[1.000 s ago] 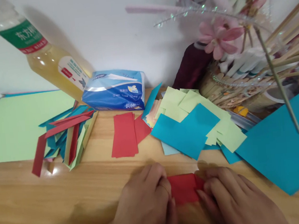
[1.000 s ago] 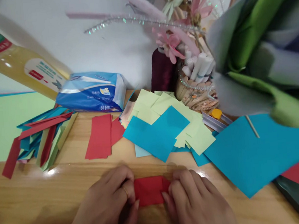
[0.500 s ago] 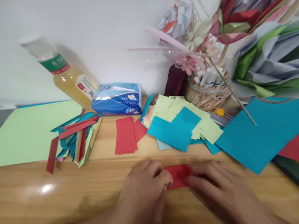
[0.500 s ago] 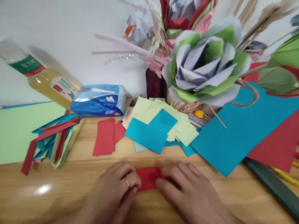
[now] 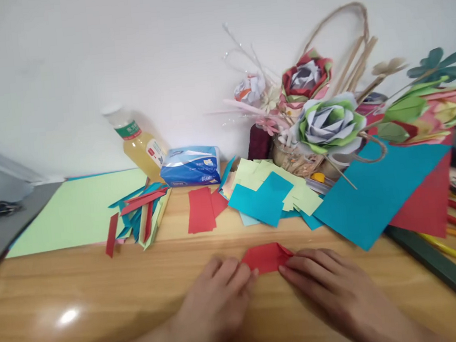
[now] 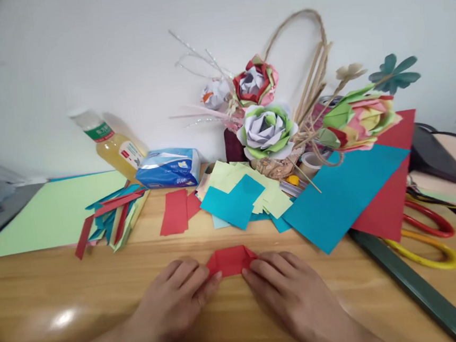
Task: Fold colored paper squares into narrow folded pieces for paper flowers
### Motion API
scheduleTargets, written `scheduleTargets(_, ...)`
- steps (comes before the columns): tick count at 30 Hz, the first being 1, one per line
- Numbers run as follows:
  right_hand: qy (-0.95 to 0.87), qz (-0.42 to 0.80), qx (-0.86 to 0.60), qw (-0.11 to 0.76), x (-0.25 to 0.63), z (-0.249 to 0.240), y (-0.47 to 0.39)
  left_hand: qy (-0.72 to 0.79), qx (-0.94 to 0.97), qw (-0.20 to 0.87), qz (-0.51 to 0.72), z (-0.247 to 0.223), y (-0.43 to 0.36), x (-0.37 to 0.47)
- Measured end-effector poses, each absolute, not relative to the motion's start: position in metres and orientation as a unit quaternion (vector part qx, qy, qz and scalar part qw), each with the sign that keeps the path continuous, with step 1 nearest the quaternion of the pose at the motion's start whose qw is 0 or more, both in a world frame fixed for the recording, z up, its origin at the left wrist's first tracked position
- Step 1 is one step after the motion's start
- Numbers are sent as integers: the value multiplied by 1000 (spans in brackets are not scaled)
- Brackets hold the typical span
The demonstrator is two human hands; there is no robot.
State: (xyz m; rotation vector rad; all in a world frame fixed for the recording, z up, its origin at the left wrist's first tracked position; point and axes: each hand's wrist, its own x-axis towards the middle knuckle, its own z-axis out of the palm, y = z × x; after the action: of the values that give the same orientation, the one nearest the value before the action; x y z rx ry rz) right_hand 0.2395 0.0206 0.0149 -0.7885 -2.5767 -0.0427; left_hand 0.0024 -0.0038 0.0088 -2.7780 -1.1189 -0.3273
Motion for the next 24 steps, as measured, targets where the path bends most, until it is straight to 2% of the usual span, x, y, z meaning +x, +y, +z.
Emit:
scheduleTargets(9,-942,-59,-274,184,252,0,14,-354,-915,101,-165,0,-3,-6)
scheduleTargets(13,-947,-82,-275,141,259,4,5,-329,-924,89,-176,2,0,-7)
scheduleTargets(18,-967,-105,-213,93,258,19,-15,-370,-907,95,-179,4,1,-5)
scheduleTargets(22,-977,-39,-183,98,245,32,-24,-433,-886,60,-155,10,3,7)
scheduleTargets(24,-971,37,-192,138,242,35,-22,-458,-876,54,-140,12,5,13)
